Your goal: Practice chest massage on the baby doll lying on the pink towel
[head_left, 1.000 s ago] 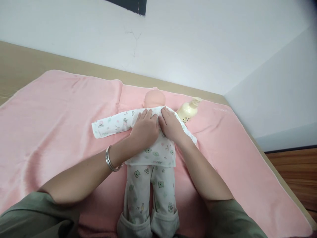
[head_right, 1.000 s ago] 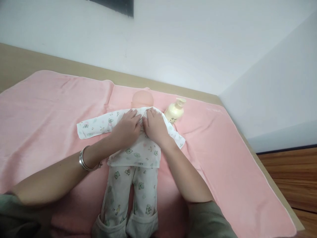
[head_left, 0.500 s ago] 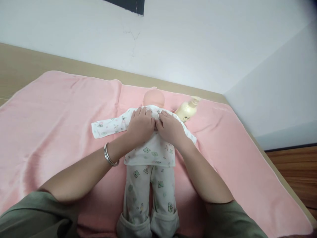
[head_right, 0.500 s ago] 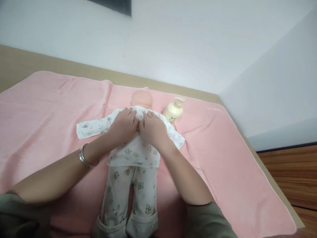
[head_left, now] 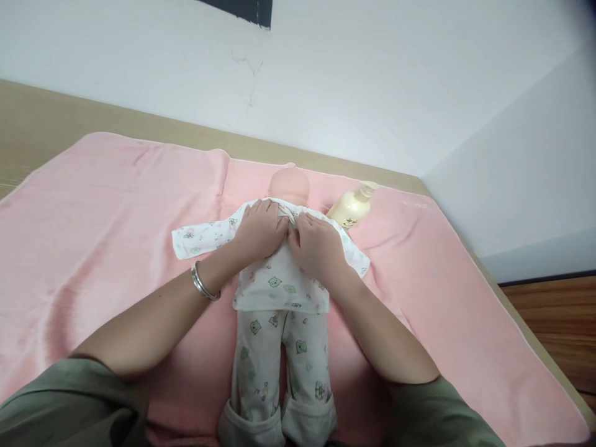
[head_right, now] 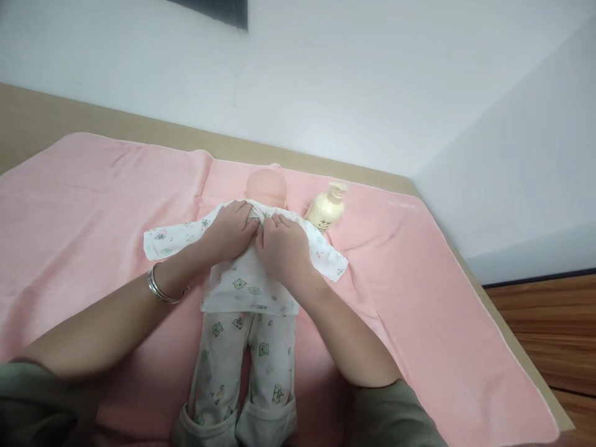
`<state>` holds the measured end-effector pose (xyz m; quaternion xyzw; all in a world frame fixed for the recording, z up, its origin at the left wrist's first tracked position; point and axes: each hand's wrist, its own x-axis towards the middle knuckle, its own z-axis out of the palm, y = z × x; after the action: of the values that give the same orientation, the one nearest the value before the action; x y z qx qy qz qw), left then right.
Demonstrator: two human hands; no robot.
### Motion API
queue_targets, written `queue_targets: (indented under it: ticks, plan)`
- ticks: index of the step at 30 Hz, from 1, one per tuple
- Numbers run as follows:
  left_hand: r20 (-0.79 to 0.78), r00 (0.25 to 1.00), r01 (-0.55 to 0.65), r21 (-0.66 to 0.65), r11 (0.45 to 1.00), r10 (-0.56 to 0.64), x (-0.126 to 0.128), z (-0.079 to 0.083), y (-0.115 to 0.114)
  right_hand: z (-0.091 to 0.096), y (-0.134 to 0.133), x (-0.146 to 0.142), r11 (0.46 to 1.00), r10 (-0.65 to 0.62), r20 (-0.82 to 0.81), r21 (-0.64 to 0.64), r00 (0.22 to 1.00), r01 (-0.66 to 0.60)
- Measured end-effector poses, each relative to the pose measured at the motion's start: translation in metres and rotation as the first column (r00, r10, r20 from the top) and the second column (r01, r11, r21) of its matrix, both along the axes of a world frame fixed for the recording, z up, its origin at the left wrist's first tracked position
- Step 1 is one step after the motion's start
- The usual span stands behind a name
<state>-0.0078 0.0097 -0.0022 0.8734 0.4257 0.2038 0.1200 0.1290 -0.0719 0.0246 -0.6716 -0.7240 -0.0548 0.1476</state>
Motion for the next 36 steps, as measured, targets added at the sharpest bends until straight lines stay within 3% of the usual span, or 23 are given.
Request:
queue_targets:
  ticks: [4, 11, 16, 20, 24, 29, 36]
  plan:
    - [-0.096, 0.995, -0.036, -0.004, 0.999, 0.035, 0.002, 0.009, -0.008, -0.008, 0.007, 0.004, 1.000, -0.008, -0.068, -0.026, 0.998, 0.006]
    - [-0.056, 0.998, -0.009, -0.029, 1.000, 0.007, 0.007, 0.022, -0.041, -0.021, 0.035, 0.031, 0.997, -0.037, -0.135, -0.078, 0.990, 0.027]
    - [-0.024, 1.000, 0.016, -0.151, 0.988, -0.020, 0.004, 0.025, -0.028, -0.015, 0.023, 0.023, 1.000, 0.021, -0.072, -0.007, 0.997, -0.022]
    - [0.001, 0.999, 0.032, -0.125, 0.992, -0.032, 0.002, 0.018, -0.014, -0.004, 0.006, 0.009, 0.997, 0.076, -0.073, 0.020, 0.994, -0.075]
    - [0.025, 1.000, 0.007, -0.057, 0.998, -0.005, 0.005, 0.007, -0.014, 0.000, 0.001, 0.005, 0.998, 0.062, -0.140, -0.010, 0.988, -0.064]
    - [0.043, 0.994, -0.096, -0.031, 0.995, 0.097, 0.007, 0.003, -0.015, -0.008, 0.008, 0.009, 1.000, 0.014, -0.233, -0.023, 0.972, -0.020]
    - [0.056, 0.990, -0.129, -0.044, 0.991, 0.131, 0.006, 0.002, -0.011, -0.023, 0.022, 0.015, 0.995, -0.081, -0.263, -0.071, 0.961, 0.064]
